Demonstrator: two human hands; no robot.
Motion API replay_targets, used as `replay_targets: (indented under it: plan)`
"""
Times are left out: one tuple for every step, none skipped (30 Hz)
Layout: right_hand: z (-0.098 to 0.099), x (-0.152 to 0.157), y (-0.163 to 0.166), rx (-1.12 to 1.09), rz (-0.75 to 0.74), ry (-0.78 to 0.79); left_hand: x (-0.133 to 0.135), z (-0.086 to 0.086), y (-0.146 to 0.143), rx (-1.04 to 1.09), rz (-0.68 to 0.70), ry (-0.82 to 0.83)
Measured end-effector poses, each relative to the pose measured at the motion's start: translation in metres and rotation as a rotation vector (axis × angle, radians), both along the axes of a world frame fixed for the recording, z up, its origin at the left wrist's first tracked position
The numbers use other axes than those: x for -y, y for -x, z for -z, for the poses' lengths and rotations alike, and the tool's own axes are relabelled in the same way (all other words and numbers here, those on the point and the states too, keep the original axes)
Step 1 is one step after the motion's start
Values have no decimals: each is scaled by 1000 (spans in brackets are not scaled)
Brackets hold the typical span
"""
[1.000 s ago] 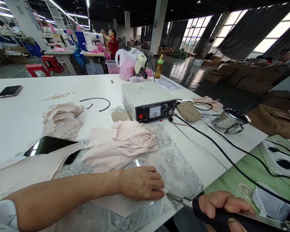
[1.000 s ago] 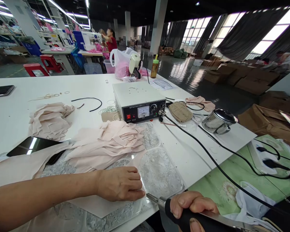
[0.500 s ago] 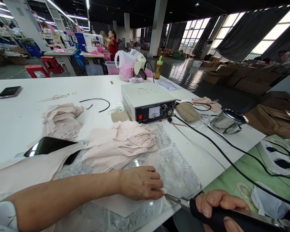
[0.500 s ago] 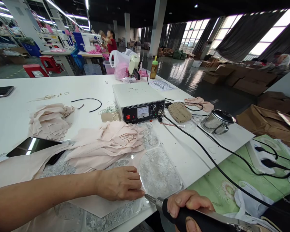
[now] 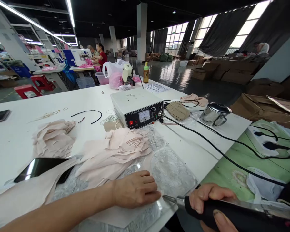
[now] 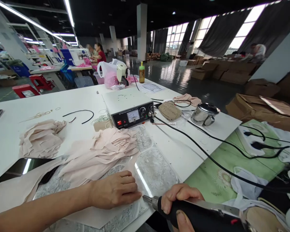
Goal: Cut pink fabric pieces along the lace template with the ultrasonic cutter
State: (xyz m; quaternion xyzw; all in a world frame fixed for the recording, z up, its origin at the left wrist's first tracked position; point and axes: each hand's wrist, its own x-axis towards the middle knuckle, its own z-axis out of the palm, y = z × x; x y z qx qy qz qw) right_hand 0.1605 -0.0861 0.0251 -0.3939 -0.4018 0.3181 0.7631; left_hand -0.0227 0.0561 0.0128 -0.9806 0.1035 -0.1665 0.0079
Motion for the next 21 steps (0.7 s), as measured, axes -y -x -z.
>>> replay_targets:
  plan:
    - [0, -1, 0, 3, -6, 0, 0, -1, 0, -3, 4, 5]
    - [1, -1, 1, 6, -8, 4, 0, -2, 0, -9, 7, 9]
    - [2, -1, 1, 10, -8, 5, -1, -3, 0, -18, 7, 14]
    - [4, 0, 1, 12, -6, 11, -1, -3, 0, -27, 4, 19]
    - [5, 0, 0, 15, -7, 16, -1, -4, 0, -36, -2, 22]
    - [7, 1, 0, 18, -11, 21, -1, -4, 0, -46, -7, 26]
    - [8, 2, -1, 18, -16, 24, -1, -4, 1, -54, -10, 29]
    - [10, 2, -2, 16, -23, 23, -1, -3, 1, -57, -11, 32]
    - [10, 3, -2, 14, -33, 20, 0, -3, 2, -58, -12, 35]
    - [11, 3, -3, 12, -38, 14, 0, -3, 3, -54, -14, 36]
    - [11, 2, -4, 12, -42, 10, 0, -4, 4, -49, -19, 36]
    - [11, 2, -4, 13, -43, 10, 1, -4, 4, -42, -25, 33]
    - [11, 2, -5, 20, -43, 12, 1, -5, 5, -35, -33, 29]
    - [11, 2, -5, 34, -47, 16, 2, -6, 5, -29, -40, 25]
    - [11, 2, -6, 46, -51, 26, 3, -7, 6, -24, -45, 20]
    - [11, 2, -6, 57, -56, 31, 3, -8, 7, -19, -50, 15]
    - [12, 3, -7, 62, -56, 32, 4, -9, 7, -17, -54, 10]
    - [12, 4, -8, 62, -57, 31, 4, -9, 8, -13, -59, 5]
    - [13, 4, -9, 59, -63, 32, 5, -9, 8, -12, -65, 1]
    - [13, 5, -10, 57, -72, 33, 6, -8, 9, -12, -72, -3]
    - [13, 5, -11, 59, -88, 35, 7, -7, 9, -16, -83, -7]
